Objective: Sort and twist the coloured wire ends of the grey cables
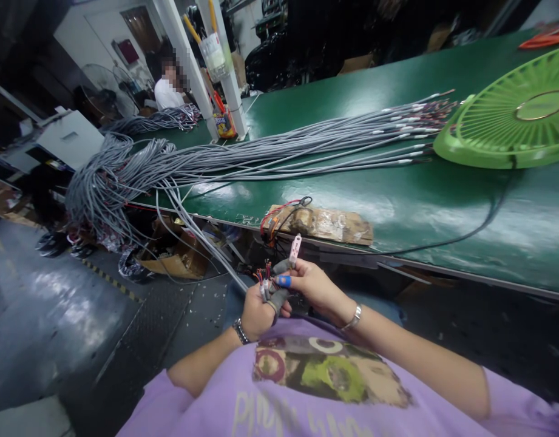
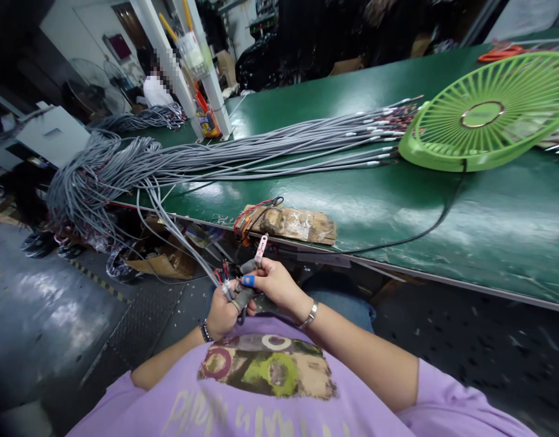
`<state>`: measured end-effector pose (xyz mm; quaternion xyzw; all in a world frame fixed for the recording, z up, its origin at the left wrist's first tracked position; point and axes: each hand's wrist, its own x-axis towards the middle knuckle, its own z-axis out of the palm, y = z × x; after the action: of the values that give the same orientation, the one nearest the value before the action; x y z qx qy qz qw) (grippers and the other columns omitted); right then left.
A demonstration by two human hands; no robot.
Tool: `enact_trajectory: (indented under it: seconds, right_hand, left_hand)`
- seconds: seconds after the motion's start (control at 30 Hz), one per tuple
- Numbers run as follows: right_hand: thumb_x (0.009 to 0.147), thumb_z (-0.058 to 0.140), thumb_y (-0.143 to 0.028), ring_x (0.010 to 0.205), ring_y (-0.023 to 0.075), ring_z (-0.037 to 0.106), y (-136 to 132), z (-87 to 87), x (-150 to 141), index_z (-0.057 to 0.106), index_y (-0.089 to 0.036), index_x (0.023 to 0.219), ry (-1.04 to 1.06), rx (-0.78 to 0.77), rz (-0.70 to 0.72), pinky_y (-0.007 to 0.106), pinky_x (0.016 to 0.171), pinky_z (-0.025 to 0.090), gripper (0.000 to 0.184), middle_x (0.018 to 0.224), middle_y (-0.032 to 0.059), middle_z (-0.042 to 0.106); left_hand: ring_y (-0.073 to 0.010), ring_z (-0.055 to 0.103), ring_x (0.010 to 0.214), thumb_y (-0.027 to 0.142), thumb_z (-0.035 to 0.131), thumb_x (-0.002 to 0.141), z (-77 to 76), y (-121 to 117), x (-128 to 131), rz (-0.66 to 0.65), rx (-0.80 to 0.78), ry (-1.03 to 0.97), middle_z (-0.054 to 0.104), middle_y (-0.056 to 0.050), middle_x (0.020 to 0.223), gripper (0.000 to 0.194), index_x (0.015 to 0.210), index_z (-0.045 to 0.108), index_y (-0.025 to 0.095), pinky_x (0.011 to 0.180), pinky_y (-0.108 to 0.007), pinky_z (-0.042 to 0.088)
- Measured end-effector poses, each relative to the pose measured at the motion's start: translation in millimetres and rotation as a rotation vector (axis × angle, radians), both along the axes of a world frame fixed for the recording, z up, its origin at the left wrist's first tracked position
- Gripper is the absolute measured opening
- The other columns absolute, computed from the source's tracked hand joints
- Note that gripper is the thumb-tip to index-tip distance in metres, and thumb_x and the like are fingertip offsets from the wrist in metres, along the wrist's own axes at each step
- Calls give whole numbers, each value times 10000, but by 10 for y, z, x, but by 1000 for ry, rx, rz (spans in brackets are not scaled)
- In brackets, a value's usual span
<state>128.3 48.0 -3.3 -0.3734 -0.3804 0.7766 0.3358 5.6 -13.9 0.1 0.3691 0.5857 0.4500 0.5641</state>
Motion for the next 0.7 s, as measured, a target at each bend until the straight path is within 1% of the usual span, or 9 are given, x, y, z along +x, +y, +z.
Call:
enact_trajectory:
  seconds: [0.07,0.17,0.23,0.33,0.4,0.47,0.53,0.63,0.7]
  right_hand:
    - [501,829,-291,504,117,553,5,7,6,621,-177,718,-51,58,-22,253,511,416,322,597,-18,650]
    - [497,834,-274,553,118,555,-9,3,3,622,-176,728,-69,83,-99,251,546,413,328,615,-24,648]
    - [521,826,-275,556,114,543,-26,-18,-11,620,-182,759,-37,48,-137,246,543,400,327,621,-29,641]
    - [567,800,-269,528,96,508,-33,-93,-21,626,-187,781,35,-38,-185,229,521,381,288,610,-39,623]
    - [584,793,-273,525,88,498,-14,-160,2,635,-185,761,101,-94,-207,217,515,387,252,612,-38,614]
    - [615,786,-307,552,93,518,23,-218,51,644,-185,735,165,-149,-217,213,535,418,222,635,-24,623]
    - [679,759,-367,586,105,544,75,-240,107,654,-185,721,203,-197,-200,219,562,447,214,659,0,637]
    - [770,690,-444,592,114,547,171,-188,157,667,-183,716,227,-222,-113,222,557,449,267,673,26,646]
    - [762,690,-492,581,116,535,233,-125,154,665,-181,717,234,-197,-42,227,542,436,315,676,31,647]
  left_hand:
    - [-119,540,375,588,785,547,5,-4,4,-2,5,-4,588,-1,435,482,606,557,168,409,-226,445]
    - [-122,550,380,597,763,578,-8,-9,9,56,19,0,596,-8,442,480,602,544,171,399,-217,434]
    - [-120,559,385,598,754,599,-30,-10,6,96,30,4,612,-12,463,476,610,545,170,392,-207,422]
    - [-113,555,377,604,745,614,-63,-6,-9,113,51,-15,624,-8,478,474,633,559,168,379,-198,405]
    - [-107,537,355,621,751,593,-61,1,-21,121,61,-50,613,2,463,492,634,558,170,368,-198,398]
    - [-104,521,338,634,771,546,-26,11,-27,130,56,-95,597,12,442,517,629,555,172,357,-198,389]
    - [-103,514,333,631,793,500,36,27,-25,129,33,-132,581,16,421,532,621,558,169,348,-195,377]
    - [-93,493,318,599,816,472,137,76,-10,99,-4,-170,565,19,399,523,596,549,166,335,-187,350]
    - [-87,482,308,571,827,466,179,124,3,71,-19,-194,569,19,401,511,586,539,167,325,-181,323]
